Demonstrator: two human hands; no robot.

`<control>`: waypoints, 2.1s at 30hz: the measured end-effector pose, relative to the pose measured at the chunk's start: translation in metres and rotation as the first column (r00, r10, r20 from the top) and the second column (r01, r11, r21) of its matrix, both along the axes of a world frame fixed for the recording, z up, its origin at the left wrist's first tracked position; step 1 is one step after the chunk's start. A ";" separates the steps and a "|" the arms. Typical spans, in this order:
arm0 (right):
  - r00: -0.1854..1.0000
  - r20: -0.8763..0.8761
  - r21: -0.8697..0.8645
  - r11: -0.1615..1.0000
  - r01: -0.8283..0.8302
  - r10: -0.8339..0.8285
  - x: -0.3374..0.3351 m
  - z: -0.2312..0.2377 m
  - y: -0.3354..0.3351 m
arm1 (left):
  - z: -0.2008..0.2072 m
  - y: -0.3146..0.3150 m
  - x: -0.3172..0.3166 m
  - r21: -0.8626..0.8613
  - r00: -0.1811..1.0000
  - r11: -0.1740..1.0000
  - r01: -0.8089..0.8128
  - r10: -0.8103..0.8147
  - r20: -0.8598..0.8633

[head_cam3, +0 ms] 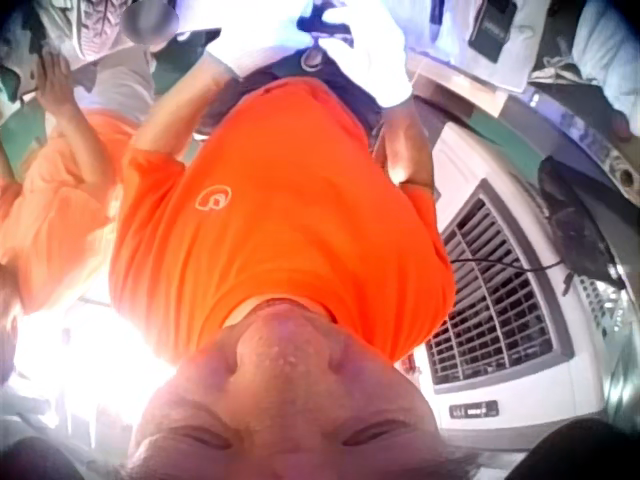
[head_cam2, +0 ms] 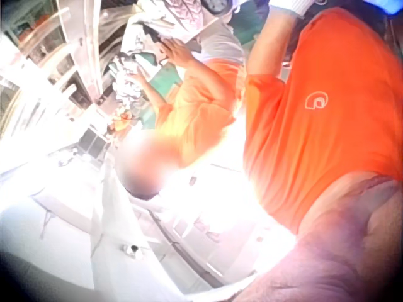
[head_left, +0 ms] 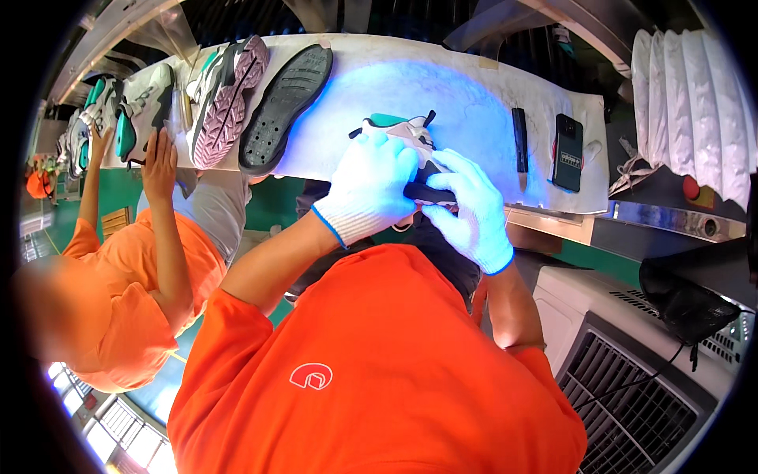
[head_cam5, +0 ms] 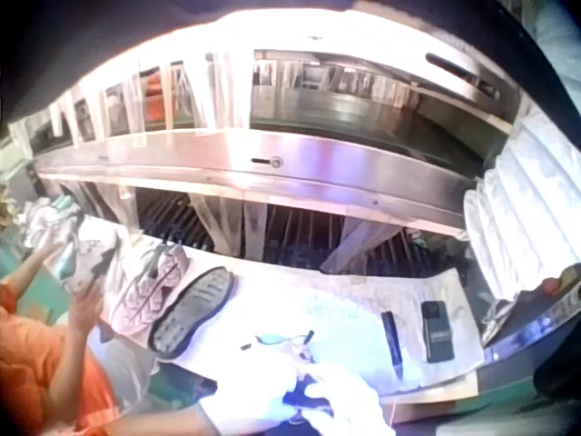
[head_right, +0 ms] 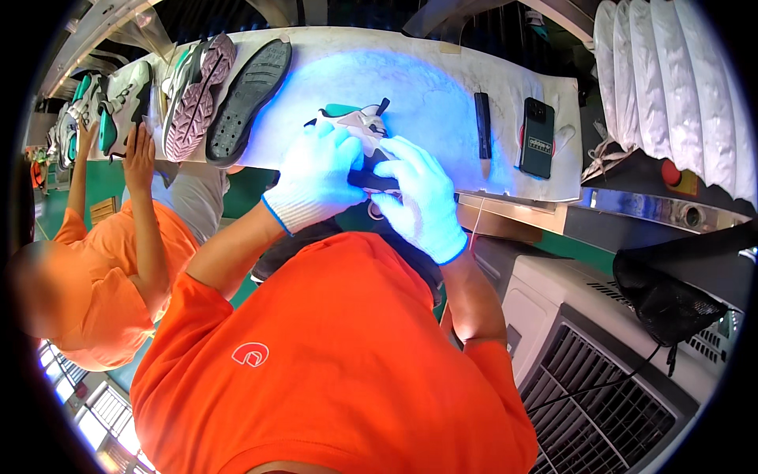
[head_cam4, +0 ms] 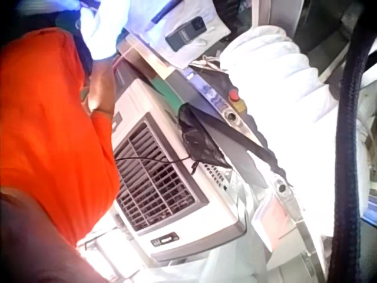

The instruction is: The person assembles a sneaker by inserting a black insole into the shoe and pressing it into place. They handle the shoe, turning it over to inspect the sole and upper, and use a small black tool to adjust the heel area.

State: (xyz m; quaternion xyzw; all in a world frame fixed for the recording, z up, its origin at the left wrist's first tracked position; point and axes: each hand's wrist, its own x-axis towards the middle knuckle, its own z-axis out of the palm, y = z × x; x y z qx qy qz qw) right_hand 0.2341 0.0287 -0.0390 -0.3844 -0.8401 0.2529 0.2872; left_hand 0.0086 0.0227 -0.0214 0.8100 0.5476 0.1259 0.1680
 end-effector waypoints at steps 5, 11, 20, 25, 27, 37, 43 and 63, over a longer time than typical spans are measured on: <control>0.998 0.005 -0.015 0.998 0.058 -0.058 -0.005 -0.003 -0.002 | 0.024 0.016 0.006 -0.315 0.992 0.944 -0.101 0.072 -0.104; 0.989 -0.038 -0.054 0.988 0.142 -0.144 -0.012 -0.004 -0.003 | 0.000 0.014 -0.001 -0.200 0.996 0.978 -0.066 0.054 -0.066; 0.968 0.034 -0.225 0.941 0.252 -0.250 -0.015 0.007 -0.005 | 0.003 0.018 -0.001 -0.215 0.998 0.976 -0.046 0.035 -0.054; 0.981 0.011 -0.180 0.965 0.192 -0.193 -0.010 0.007 -0.002 | -0.009 0.012 -0.005 0.001 0.998 0.998 0.058 -0.058 0.019; 0.990 -0.005 -0.136 0.981 0.138 -0.140 -0.008 0.009 0.002 | -0.017 0.008 -0.005 0.104 0.993 0.989 0.105 -0.110 0.045; 0.998 0.054 -0.077 0.996 0.036 -0.032 -0.011 0.005 0.004 | -0.003 0.007 -0.006 0.017 0.997 0.999 0.034 -0.036 0.073; 0.996 0.065 -0.010 0.999 0.053 -0.053 -0.013 0.004 0.003 | 0.014 0.027 0.000 -0.340 0.990 0.938 -0.063 0.015 -0.143; 0.985 0.161 -0.695 0.701 0.161 -0.066 -0.018 0.025 0.056 | 0.028 0.048 -0.008 -0.361 0.999 0.932 0.037 -0.035 0.012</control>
